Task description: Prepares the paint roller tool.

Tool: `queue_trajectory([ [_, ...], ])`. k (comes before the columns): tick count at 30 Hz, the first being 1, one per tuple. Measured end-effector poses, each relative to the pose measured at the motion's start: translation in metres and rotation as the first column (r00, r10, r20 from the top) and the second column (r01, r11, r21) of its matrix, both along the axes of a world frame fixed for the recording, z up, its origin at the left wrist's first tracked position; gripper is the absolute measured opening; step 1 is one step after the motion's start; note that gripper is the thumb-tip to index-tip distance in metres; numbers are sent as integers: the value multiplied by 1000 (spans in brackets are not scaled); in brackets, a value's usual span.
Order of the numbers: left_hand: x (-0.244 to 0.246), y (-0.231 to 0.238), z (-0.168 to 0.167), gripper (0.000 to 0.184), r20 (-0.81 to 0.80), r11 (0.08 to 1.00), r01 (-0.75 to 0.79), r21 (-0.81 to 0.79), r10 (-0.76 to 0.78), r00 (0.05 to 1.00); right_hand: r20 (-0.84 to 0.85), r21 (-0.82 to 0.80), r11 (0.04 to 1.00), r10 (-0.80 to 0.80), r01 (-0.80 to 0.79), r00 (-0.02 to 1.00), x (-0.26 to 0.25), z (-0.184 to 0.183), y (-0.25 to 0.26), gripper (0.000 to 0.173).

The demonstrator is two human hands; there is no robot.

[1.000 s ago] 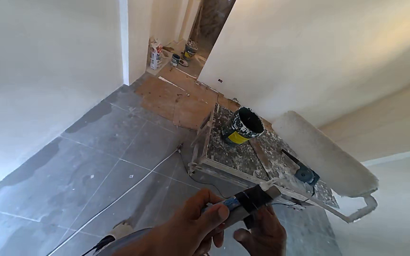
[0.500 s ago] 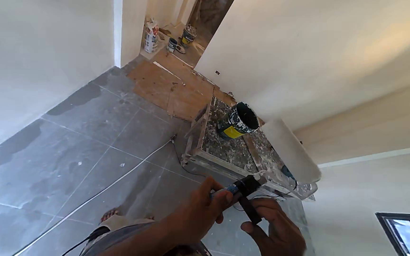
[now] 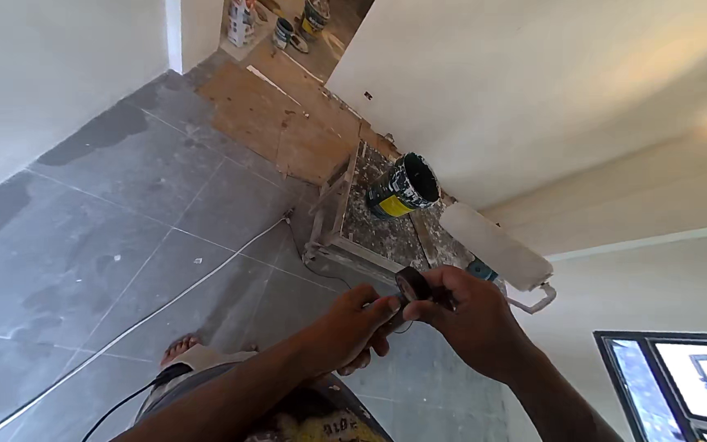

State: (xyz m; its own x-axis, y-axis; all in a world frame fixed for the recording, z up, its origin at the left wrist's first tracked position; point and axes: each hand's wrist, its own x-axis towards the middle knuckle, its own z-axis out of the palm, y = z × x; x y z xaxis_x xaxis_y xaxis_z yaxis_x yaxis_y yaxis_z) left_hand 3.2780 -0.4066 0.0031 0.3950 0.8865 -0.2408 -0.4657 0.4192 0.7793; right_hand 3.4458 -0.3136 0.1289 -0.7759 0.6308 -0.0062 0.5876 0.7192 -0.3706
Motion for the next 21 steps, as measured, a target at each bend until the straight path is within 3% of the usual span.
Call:
queue_trajectory([
  [2,-2,-2,0,42,-17,999,25,20,-25,1000,155,92,993,60,-75,986,-10,8,7,48],
  [4,-1,-5,1,45,-18,998,28,57,-27,999,258,52,996,63,-79,964,-18,17,12,47],
  [8,-1,-10,10,39,-121,988,-31,153,49,991,397,-163,965,-126,204,909,-43,29,19,40],
  [11,0,-12,10,38,-162,979,-67,195,100,982,520,-211,941,-123,266,845,-55,29,26,41],
  [14,-2,-12,6,38,-92,979,-80,186,99,991,674,-184,943,-84,277,734,-72,28,36,47],
  [18,-10,-8,6,34,67,989,-76,131,68,995,635,-156,937,-147,312,759,-80,26,41,66],
  [21,-19,-8,9,33,203,997,-34,64,20,979,479,161,981,-173,108,861,-76,29,16,71],
])
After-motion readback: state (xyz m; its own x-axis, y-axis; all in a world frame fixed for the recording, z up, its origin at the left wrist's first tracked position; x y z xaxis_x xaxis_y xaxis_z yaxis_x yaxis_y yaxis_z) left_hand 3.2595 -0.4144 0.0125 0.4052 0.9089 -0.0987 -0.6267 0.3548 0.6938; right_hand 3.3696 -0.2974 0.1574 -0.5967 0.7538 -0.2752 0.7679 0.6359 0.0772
